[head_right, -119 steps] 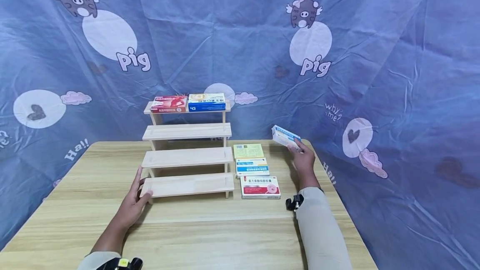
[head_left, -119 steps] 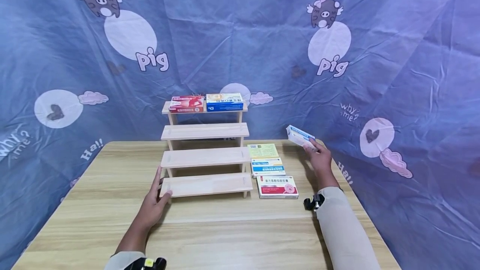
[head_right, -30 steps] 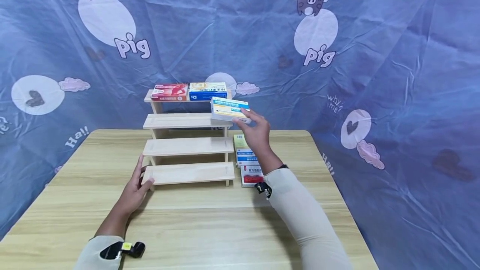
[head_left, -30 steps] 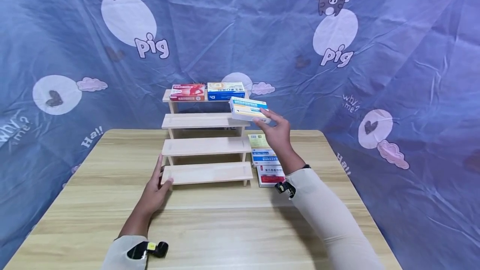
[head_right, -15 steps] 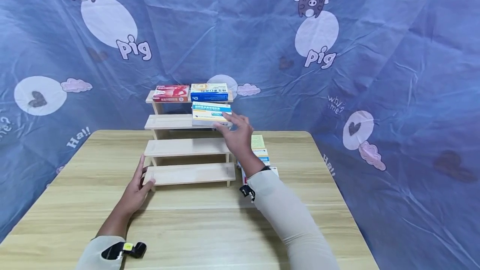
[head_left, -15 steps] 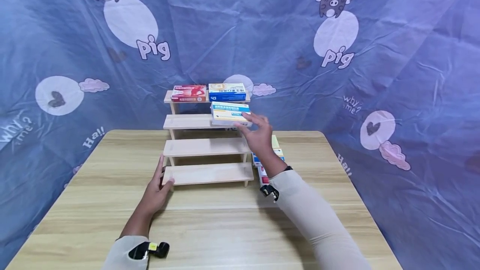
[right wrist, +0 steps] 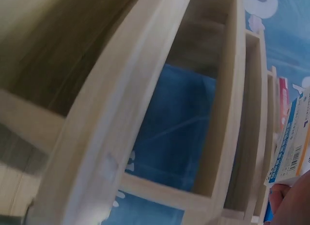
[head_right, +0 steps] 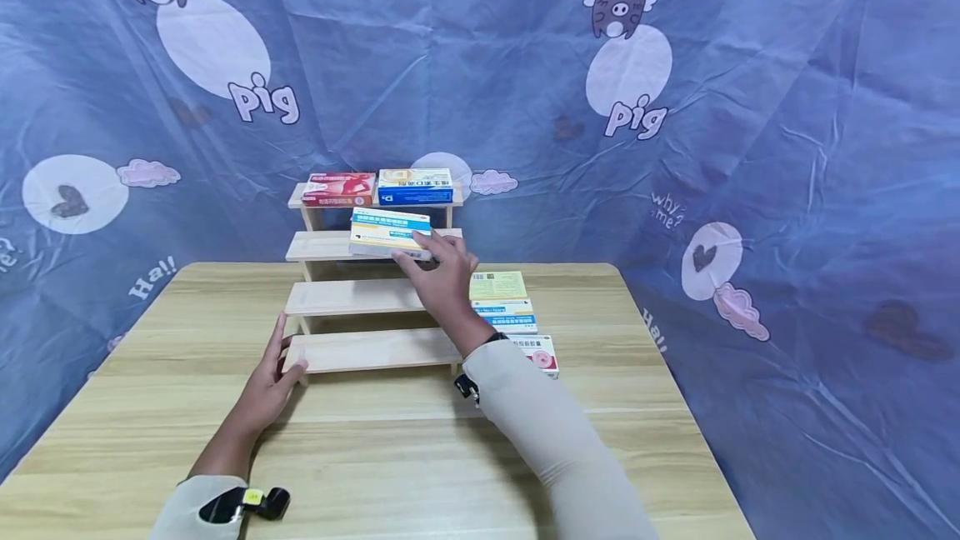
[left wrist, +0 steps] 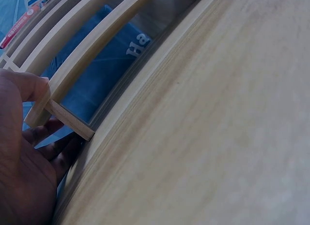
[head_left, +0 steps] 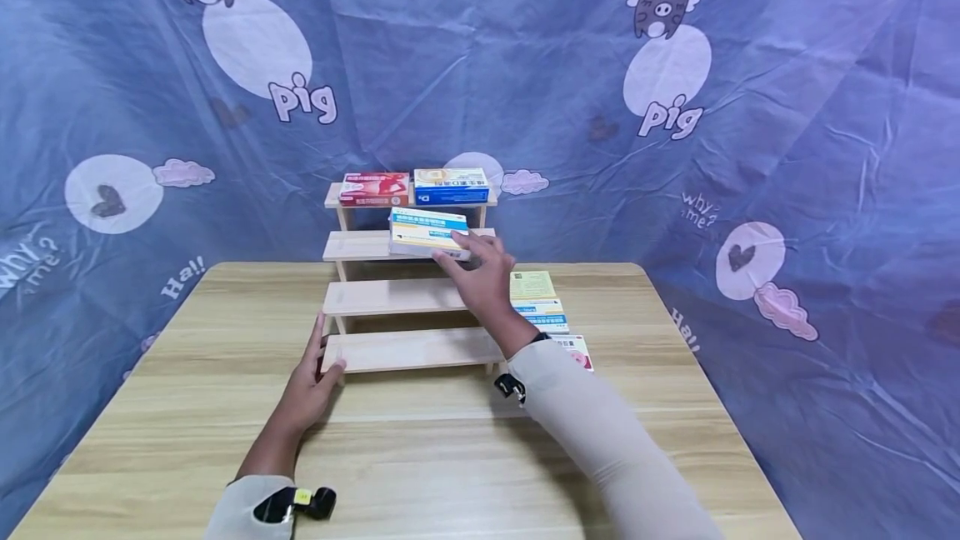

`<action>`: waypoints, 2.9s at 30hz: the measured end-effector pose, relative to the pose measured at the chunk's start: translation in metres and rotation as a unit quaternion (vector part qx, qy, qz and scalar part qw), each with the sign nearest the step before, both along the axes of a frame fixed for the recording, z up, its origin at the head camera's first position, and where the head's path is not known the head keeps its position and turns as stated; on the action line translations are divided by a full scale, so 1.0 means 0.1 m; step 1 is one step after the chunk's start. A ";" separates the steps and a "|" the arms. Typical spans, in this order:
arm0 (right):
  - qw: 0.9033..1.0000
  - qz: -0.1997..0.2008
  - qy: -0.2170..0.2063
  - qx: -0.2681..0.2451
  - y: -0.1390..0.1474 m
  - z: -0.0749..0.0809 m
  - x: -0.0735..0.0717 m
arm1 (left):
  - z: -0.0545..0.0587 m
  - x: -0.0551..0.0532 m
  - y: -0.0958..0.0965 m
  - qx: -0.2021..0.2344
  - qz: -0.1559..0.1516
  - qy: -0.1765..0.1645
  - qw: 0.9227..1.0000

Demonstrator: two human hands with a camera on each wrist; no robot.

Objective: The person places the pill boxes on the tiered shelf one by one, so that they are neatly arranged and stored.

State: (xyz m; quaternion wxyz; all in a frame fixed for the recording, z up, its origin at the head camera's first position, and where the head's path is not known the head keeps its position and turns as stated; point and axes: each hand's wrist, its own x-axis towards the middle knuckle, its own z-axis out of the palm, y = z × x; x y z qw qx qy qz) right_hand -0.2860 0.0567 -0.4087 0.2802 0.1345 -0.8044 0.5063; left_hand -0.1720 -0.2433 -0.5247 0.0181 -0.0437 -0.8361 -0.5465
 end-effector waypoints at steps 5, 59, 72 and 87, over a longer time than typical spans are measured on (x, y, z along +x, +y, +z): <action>0.999 -0.004 0.014 0.047 -0.13 -0.02 -0.03 | -0.01 0.00 0.00 0.004 0.000 0.003 1.000; 0.951 -0.075 0.045 0.295 -0.81 -0.11 -0.24 | -0.04 0.00 -0.01 -0.008 0.007 -0.013 1.000; 0.947 -0.085 0.036 0.308 -0.82 -0.10 -0.24 | -0.04 0.01 -0.01 -0.007 0.005 -0.007 1.000; 0.945 -0.101 0.012 0.311 -0.83 -0.07 -0.25 | -0.01 0.01 -0.01 -0.013 0.005 -0.015 1.000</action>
